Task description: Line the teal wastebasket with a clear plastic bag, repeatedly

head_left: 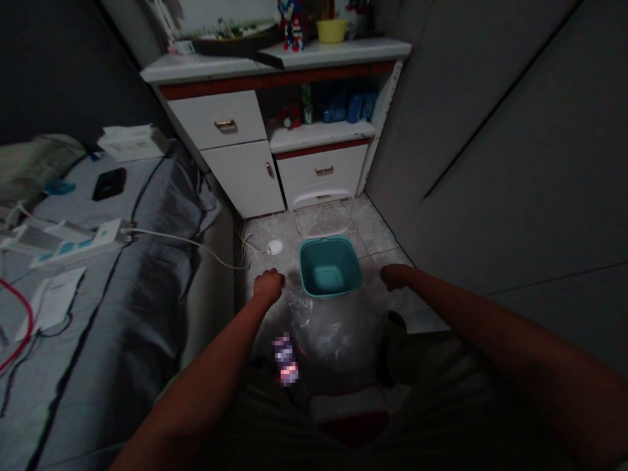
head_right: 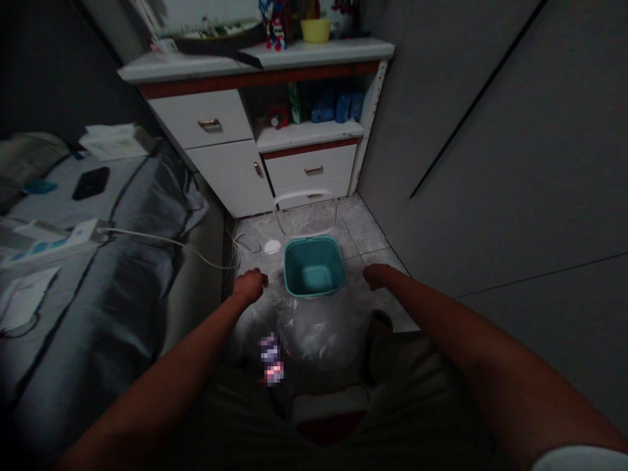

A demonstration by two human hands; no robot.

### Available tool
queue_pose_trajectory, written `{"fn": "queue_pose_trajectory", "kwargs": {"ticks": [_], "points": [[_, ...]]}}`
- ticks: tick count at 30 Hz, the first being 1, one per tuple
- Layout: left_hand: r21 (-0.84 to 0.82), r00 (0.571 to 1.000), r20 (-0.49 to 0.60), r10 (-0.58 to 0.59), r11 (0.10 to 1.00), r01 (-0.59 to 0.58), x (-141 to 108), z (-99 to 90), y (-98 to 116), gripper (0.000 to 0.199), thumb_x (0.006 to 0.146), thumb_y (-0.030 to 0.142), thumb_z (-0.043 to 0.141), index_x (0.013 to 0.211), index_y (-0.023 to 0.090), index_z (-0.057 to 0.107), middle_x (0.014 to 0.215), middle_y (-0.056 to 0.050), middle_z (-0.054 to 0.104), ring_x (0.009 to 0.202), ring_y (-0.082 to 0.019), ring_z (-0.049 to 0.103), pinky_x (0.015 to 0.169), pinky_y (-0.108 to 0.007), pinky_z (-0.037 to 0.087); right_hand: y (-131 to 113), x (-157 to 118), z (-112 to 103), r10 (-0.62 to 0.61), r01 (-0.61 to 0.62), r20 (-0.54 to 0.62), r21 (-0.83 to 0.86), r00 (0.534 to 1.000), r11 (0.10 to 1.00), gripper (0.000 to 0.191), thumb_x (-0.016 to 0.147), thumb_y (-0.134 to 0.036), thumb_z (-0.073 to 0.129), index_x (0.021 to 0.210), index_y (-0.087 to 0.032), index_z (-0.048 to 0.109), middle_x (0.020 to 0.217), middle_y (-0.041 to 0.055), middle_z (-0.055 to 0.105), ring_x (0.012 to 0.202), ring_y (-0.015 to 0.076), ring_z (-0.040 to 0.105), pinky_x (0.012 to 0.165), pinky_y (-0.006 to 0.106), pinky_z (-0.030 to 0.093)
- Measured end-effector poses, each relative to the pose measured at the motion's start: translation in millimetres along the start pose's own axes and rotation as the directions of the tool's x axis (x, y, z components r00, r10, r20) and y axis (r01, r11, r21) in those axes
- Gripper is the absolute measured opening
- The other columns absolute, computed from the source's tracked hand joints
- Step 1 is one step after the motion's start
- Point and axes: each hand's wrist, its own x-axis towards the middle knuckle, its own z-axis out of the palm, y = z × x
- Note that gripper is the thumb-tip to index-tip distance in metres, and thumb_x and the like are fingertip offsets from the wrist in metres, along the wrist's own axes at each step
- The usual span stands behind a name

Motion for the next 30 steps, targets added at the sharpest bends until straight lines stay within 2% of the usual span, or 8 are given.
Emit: {"fn": "queue_pose_trajectory", "kwargs": {"ticks": [3,5,7,10,14,17,25,30], "points": [[-0.049,0.999,0.003,0.033,0.998,-0.033,2.1,-3.1,5.1,0.038,0.093,0.013,0.056,0.118,0.027,0.081,0.134,-0.015,0.066,0.126,-0.033,0.063,0.101,-0.045,0.053,4.9,9.1,-23.4,-0.013,0.012,0.016,0.038,1.0,0.999,0.028,0.079,-0.03,0.082,0.103,-0.017,0.083,0.101,0.0123,0.08,0.1,0.0274,0.074,0.088,0.034,0.054],[-0.097,0.998,-0.05,0.047,0.994,-0.051,2.3,-7.1,7.2,0.047,0.089,0.01,0.056,0.126,0.028,0.078,0.137,-0.014,0.064,0.129,-0.033,0.061,0.103,-0.046,0.052,3.4,18.8,-48.5,0.029,-0.006,-0.141,0.163,0.99,0.987,0.034,0.087,-0.025,0.073,0.119,-0.016,0.079,0.108,0.0121,0.079,0.103,0.0236,0.072,0.089,0.029,0.052],[-0.137,0.992,-0.112,0.05,0.988,-0.066,2.3,-11.7,7.6,0.057,0.086,0.007,0.055,0.135,0.028,0.073,0.139,-0.015,0.063,0.13,-0.034,0.06,0.103,-0.046,0.052,-3.4,29.8,-78.7,0.187,-0.051,-0.333,0.376,0.924,0.925,0.052,0.093,-0.022,0.063,0.144,-0.012,0.064,0.108,0.0133,0.077,0.097,0.0202,0.071,0.085,0.026,0.052],[-0.191,0.987,-0.156,0.038,0.979,-0.068,3.5,-15.2,5.8,0.059,0.085,0.008,0.054,0.139,0.027,0.07,0.139,-0.014,0.064,0.128,-0.034,0.062,0.102,-0.044,0.053,-20.3,41.6,-124.2,0.411,0.001,-0.388,0.728,0.825,0.685,0.075,0.096,-0.019,0.056,0.166,-0.012,0.029,0.097,0.0095,0.074,0.073,0.0152,0.066,0.068,0.023,0.051],[-0.302,0.995,-0.104,0.008,0.952,-0.039,9.0,-10.6,0.9,0.047,0.09,0.015,0.054,0.131,0.027,0.073,0.131,-0.01,0.072,0.12,-0.028,0.068,0.099,-0.038,0.054,-38.7,35.2,-157.5,0.372,0.135,-0.312,0.892,0.874,0.431,0.067,0.096,-0.011,0.056,0.159,-0.022,0.038,0.098,0.0051,0.071,0.06,0.0094,0.058,0.059,0.019,0.047],[-0.359,0.998,-0.066,0.007,0.933,-0.03,13.9,-6.0,-2.7,0.042,0.093,0.019,0.052,0.128,0.027,0.075,0.126,-0.009,0.077,0.118,-0.027,0.071,0.097,-0.036,0.053,-43.2,14.3,-145.4,0.356,0.111,-0.284,0.894,0.89,0.435,0.053,0.096,-0.008,0.05,0.148,-0.018,0.05,0.098,0.0065,0.072,0.061,0.0085,0.057,0.056,0.017,0.044],[-0.423,0.992,-0.118,0.048,0.901,-0.094,5.6,-12.7,-3.7,0.034,0.092,0.027,0.059,0.121,0.024,0.076,0.112,-0.008,0.08,0.105,-0.024,0.074,0.087,-0.031,0.051,-50.6,-54.3,-44.1,0.095,-0.061,0.002,0.784,0.995,0.618,0.03,0.09,-0.011,0.058,0.119,-0.016,0.064,0.106,0.0098,0.076,0.064,0.009,0.064,0.056,0.017,0.044],[-0.643,0.965,-0.241,0.105,0.727,-0.239,-21.8,-27.1,22.2,0.03,0.092,0.043,0.058,0.073,0.02,0.064,0.072,-0.001,0.067,0.07,-0.017,0.062,0.069,-0.028,0.044,-65.0,-83.7,-23.7,-0.159,0.15,-0.048,0.668,0.986,0.729,0.019,0.093,-0.024,0.059,0.103,-0.013,0.072,0.087,0.0081,0.074,0.067,0.013,0.066,0.063,0.021,0.05]]}}
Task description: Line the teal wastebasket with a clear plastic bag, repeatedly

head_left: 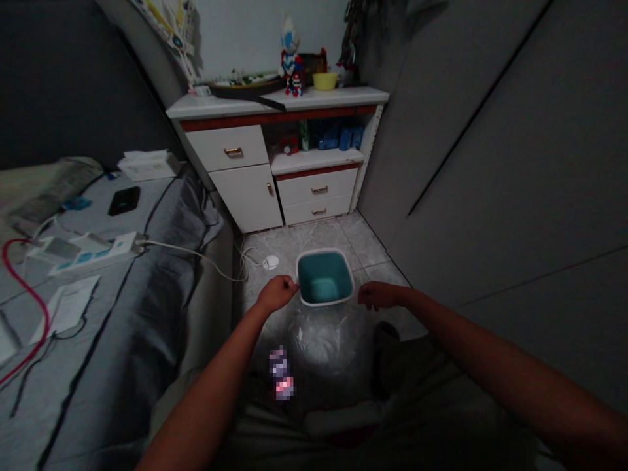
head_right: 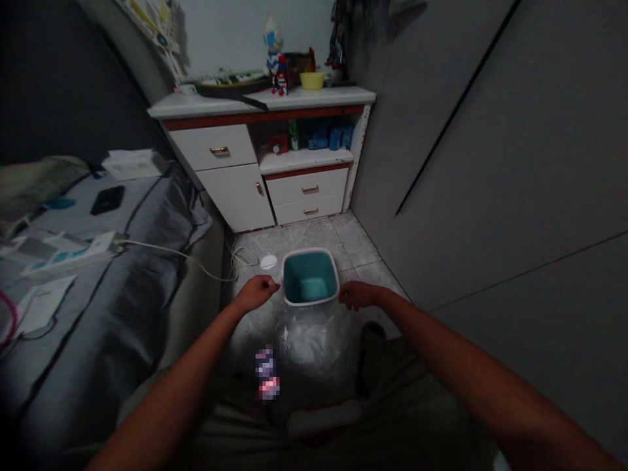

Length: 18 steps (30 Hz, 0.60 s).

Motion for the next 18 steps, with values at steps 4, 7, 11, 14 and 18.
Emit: {"fn": "queue_pose_trajectory", "kwargs": {"ticks": [4,7,11,14,18], "points": [[-0.178,0.996,0.05,0.073,0.982,-0.063,-10.2,16.7,21.5,0.05,0.094,0.054,0.053,0.058,0.022,0.039,0.056,0.004,0.044,0.058,-0.013,0.045,0.061,-0.028,0.034,-8.5,1.8,15.6,-0.138,0.135,0.001,-0.181,0.99,0.974,0.032,0.102,-0.031,0.051,0.091,-0.012,0.075,0.085,0.01,0.076,0.074,0.0173,0.069,0.068,0.025,0.049],[-0.062,0.993,0.118,0.001,0.998,0.006,-10.4,28.9,10.0,0.046,0.095,0.047,0.053,0.058,0.022,0.042,0.057,0.002,0.047,0.061,-0.015,0.049,0.063,-0.029,0.034,-12.0,13.7,23.2,-0.194,0.153,-0.046,-0.451,0.98,0.879,0.037,0.104,-0.031,0.05,0.09,-0.012,0.078,0.104,0.0162,0.079,0.096,0.0244,0.074,0.083,0.03,0.05],[0.244,0.97,0.193,-0.151,0.964,0.102,1.2,34.4,-18.0,0.037,0.095,0.039,0.056,0.063,0.021,0.057,0.065,-0.003,0.061,0.071,-0.02,0.062,0.066,-0.03,0.036,-14.1,25.9,22.9,-0.137,0.095,-0.02,-0.615,0.99,0.783,0.039,0.106,-0.031,0.048,0.104,-0.011,0.082,0.12,0.0217,0.077,0.111,0.031,0.074,0.089,0.034,0.05],[0.317,0.968,0.182,-0.171,0.942,0.107,13.3,38.0,-26.9,0.035,0.097,0.039,0.055,0.068,0.021,0.063,0.074,-0.007,0.069,0.08,-0.022,0.068,0.068,-0.03,0.039,-16.1,30.7,19.1,-0.112,0.089,0.005,-0.644,0.994,0.76,0.038,0.104,-0.028,0.049,0.107,-0.01,0.082,0.121,0.0228,0.077,0.11,0.0316,0.074,0.088,0.035,0.051],[0.277,0.972,0.177,-0.157,0.955,0.104,24.5,44.9,-27.5,0.029,0.092,0.039,0.06,0.07,0.021,0.066,0.075,-0.006,0.071,0.08,-0.022,0.069,0.068,-0.029,0.041,-18.8,35.4,14.9,-0.163,0.137,0.008,-0.589,0.987,0.797,0.034,0.102,-0.024,0.049,0.095,-0.011,0.08,0.113,0.0206,0.078,0.103,0.0275,0.074,0.084,0.031,0.049]]}}
